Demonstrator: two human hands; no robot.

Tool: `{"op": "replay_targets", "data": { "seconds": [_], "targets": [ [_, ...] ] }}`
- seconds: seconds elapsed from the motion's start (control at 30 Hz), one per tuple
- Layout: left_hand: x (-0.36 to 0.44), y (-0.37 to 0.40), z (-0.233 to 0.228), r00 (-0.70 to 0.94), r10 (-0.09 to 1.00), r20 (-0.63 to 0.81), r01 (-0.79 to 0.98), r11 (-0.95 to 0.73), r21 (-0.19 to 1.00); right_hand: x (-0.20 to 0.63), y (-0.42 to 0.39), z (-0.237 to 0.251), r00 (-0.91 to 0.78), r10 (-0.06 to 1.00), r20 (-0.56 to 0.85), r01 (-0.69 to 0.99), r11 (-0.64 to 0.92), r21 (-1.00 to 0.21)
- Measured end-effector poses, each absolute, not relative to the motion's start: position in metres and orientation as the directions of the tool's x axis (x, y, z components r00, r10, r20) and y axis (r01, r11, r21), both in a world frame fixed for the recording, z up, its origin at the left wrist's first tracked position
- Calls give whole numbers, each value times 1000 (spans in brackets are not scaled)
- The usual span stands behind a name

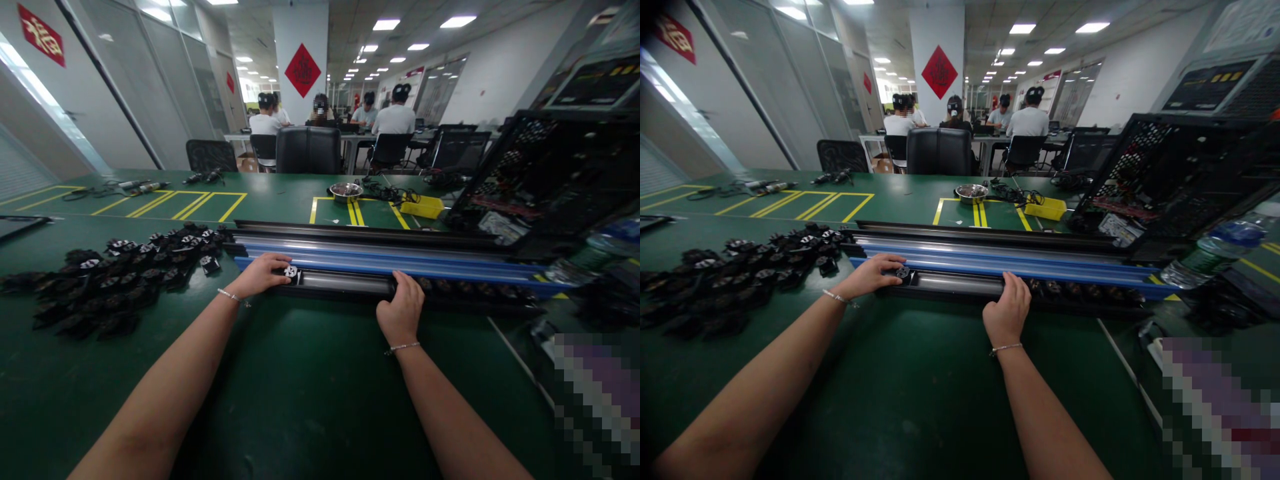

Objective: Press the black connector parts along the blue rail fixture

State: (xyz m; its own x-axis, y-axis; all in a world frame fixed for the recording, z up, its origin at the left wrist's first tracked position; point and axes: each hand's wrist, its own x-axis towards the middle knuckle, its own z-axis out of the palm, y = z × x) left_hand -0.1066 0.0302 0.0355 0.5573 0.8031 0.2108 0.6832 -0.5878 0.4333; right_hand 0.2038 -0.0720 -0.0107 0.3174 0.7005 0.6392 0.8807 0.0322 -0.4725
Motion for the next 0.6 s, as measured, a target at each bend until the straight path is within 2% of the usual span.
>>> {"op": "replay_targets", "data": {
  "seconds": [0.6],
  "targets": [
    [-126, 36, 37, 585, 790, 186, 669, -599, 440, 204, -72, -11, 311, 702, 640, 890, 20, -455]
  ]
}}
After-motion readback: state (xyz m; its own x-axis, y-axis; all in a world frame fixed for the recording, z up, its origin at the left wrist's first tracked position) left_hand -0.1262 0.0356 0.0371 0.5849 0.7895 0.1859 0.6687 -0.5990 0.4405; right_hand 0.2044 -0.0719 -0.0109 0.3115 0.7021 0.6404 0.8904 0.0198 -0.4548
